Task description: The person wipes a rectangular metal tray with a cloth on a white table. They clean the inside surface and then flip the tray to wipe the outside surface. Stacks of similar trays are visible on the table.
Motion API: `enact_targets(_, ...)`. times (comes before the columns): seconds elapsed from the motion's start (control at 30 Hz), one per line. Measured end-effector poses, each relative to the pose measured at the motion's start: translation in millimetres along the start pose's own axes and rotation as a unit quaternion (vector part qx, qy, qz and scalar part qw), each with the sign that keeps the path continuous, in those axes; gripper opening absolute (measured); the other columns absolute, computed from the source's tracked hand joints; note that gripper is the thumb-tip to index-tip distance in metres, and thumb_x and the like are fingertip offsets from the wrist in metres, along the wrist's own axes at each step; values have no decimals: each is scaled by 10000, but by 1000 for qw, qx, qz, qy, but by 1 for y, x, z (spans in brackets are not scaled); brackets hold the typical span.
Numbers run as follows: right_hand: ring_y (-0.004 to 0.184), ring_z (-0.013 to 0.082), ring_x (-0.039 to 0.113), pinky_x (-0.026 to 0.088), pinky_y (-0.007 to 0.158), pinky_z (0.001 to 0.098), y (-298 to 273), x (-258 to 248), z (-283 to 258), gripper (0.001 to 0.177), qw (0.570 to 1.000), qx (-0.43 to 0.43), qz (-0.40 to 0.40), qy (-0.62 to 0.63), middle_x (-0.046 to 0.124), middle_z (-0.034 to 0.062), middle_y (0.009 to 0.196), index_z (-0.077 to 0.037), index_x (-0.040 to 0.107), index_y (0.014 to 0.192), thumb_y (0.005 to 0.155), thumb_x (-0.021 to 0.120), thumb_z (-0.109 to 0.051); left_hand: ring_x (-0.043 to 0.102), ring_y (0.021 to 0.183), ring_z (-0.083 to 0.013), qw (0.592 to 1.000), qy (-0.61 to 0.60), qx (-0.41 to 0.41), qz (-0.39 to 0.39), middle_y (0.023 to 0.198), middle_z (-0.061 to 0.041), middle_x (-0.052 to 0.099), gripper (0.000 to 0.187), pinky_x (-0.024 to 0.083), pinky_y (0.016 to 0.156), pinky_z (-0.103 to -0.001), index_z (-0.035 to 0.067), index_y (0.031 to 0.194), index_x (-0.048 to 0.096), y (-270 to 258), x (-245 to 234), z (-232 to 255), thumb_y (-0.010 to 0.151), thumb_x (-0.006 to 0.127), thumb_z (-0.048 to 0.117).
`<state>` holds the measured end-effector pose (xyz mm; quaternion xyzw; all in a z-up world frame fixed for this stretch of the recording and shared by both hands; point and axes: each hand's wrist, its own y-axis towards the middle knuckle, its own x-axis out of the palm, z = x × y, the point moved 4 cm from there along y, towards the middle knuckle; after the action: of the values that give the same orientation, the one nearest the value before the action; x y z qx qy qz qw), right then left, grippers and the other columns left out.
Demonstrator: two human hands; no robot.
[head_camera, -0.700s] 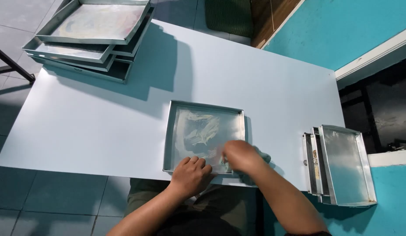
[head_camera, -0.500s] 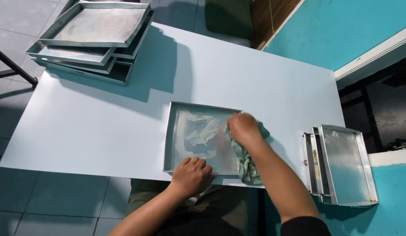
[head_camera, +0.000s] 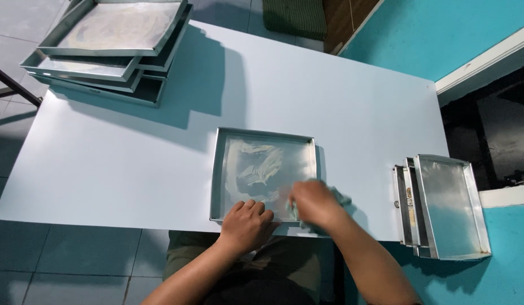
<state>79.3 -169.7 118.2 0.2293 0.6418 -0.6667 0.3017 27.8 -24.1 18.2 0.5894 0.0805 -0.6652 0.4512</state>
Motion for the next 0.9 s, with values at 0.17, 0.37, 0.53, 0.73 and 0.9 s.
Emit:
enact_targets(0.17,884,245,657,546,751,395,8,3,6,288,1000,-22,-4,20,679,11,967,-205,751,908,885,627,53,586,650,-286,999,3,10,34,735,-66,612,392,432,561,-395,150,758,649,0,-2,1,969,679,478)
enact_targets(0.37,943,271,677,537,712,440,58,-48,35,328,993,64,47,85,674,35,1159,-234,746,961,890,571,34,625,688,-298,1000,-12,10,-1,779,-82,660,378,459,573,-410,135,787,672,2,-1,1,974,672,465)
enact_targets(0.53,894,307,673,561,790,474,125,-36,60,325,977,-6,212,-23,685,40,1083,-242,761,997,900,563,-3,639,690,-293,1000,-4,1,13,774,-70,666,374,472,581,-400,138,755,686,0,1,2,927,725,467)
enact_targets(0.73,1132,346,613,491,966,538,70,-13,36,454,970,-15,234,-60,686,73,1137,-212,762,1100,882,465,53,638,683,-306,999,-4,-37,5,782,-84,672,428,490,607,-411,135,784,687,2,-9,0,992,633,506)
enact_targets(0.9,1013,299,714,591,889,468,-2,24,9,367,987,-100,116,-42,738,41,1019,-226,806,948,909,534,17,650,763,-279,994,-56,-9,-93,828,-101,660,225,495,653,-379,132,889,686,3,-8,-3,951,651,346)
